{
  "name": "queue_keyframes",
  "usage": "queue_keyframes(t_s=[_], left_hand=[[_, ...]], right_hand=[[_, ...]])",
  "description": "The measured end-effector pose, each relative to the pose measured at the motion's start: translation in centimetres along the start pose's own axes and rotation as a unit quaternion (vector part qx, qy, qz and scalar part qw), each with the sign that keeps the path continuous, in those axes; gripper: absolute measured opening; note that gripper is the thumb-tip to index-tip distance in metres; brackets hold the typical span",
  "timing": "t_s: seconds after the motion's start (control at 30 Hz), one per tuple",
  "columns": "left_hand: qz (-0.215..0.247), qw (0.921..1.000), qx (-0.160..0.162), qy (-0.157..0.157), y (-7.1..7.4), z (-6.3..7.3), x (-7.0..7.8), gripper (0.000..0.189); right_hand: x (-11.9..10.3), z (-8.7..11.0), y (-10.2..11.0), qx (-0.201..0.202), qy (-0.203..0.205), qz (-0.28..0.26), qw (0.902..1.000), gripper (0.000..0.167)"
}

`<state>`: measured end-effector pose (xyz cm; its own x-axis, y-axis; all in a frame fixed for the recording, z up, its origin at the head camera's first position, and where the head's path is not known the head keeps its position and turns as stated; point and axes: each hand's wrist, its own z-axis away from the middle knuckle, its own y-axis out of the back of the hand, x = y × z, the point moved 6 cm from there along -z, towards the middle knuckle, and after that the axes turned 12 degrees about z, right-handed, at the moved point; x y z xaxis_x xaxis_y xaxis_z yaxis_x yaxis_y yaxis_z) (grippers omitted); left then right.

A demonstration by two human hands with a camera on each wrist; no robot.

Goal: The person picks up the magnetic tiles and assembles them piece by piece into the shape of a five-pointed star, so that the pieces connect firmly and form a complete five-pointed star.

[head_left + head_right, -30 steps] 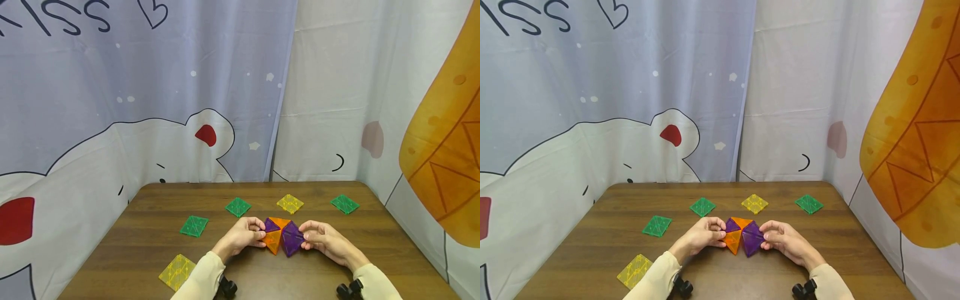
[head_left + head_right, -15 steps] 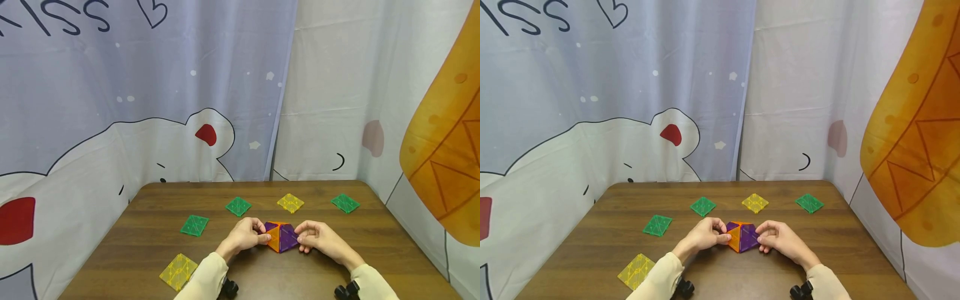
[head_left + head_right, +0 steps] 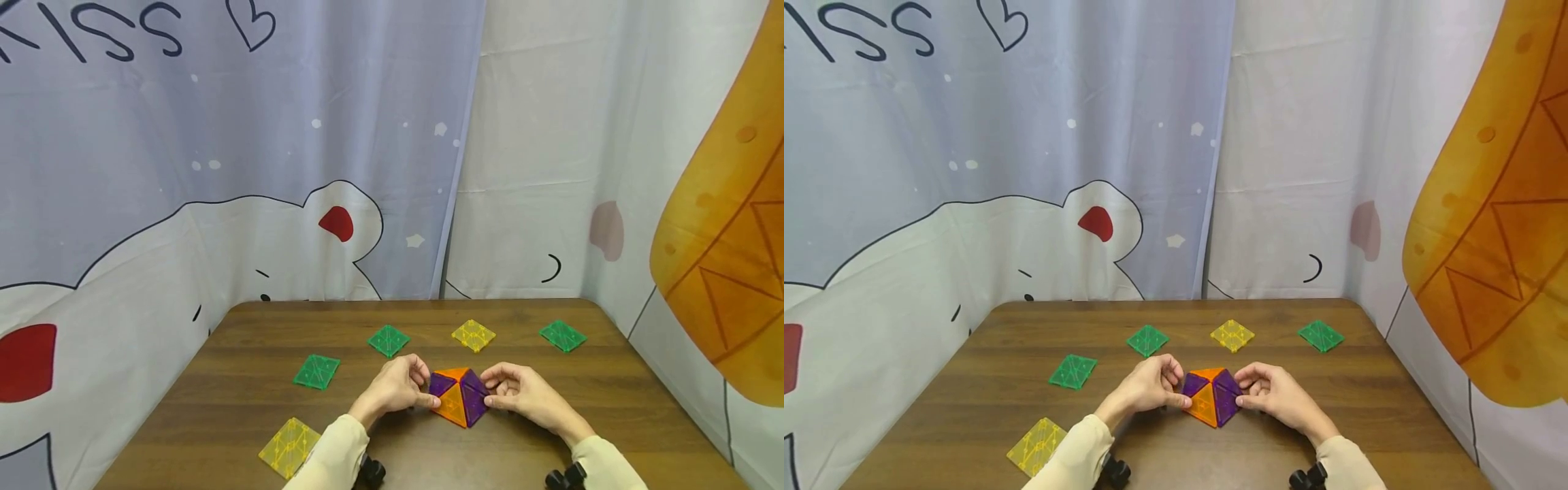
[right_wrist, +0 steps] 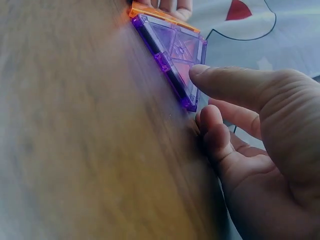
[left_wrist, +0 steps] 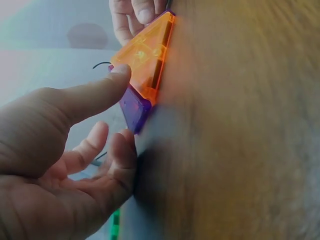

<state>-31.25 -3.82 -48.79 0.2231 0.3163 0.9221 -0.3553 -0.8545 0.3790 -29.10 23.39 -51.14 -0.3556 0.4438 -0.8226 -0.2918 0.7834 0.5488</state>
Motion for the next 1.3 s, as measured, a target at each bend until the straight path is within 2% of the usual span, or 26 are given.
queue_keyframes(t_s=[0.17,0.37,0.63,0.8,0.87,0.93,1.07,1.17,1.3], left_hand=[[-0.002,0.9997,-0.014,-0.018,-0.1,-0.2,-0.1,0.068],[0.009,0.9991,-0.035,-0.023,-0.4,-0.5,-0.1,0.067],[-0.061,0.9968,-0.042,-0.03,-0.3,-0.5,-0.2,0.074],[-0.066,0.9962,-0.048,-0.033,-0.5,-0.2,-0.4,0.079],[-0.063,0.9961,-0.051,-0.034,-0.5,-0.2,-0.5,0.079],[-0.062,0.9961,-0.052,-0.035,-0.6,-0.2,-0.4,0.078],[-0.06,0.9962,-0.053,-0.035,-0.6,-0.3,-0.4,0.077],[-0.06,0.9961,-0.055,-0.033,-0.7,-0.4,-0.5,0.077],[-0.063,0.996,-0.057,-0.03,-0.7,-0.5,-0.4,0.077]], right_hand=[[-0.1,-0.1,-0.1,-0.006,-0.003,-0.01,0.9999,0.05],[-0.6,-0.1,-0.1,-0.006,0.019,0.027,0.9994,0.049],[-1.1,-0.2,-0.2,-0.01,0.057,0.073,0.9956,0.045],[-0.7,-0.1,-0.3,-0.015,0.05,0.062,0.9967,0.042],[-0.2,-0.1,-0.2,-0.008,0.033,0.044,0.9985,0.043],[0.4,-0.2,0.2,0.016,0.012,0.017,0.9997,0.045],[2.0,0.1,2.1,0.113,-0.012,-0.008,0.9935,0.047],[2.8,0.5,4.1,0.19,-0.013,0.011,0.9816,0.047],[3.6,1.3,6.8,0.27,-0.025,0.06,0.9605,0.049]])
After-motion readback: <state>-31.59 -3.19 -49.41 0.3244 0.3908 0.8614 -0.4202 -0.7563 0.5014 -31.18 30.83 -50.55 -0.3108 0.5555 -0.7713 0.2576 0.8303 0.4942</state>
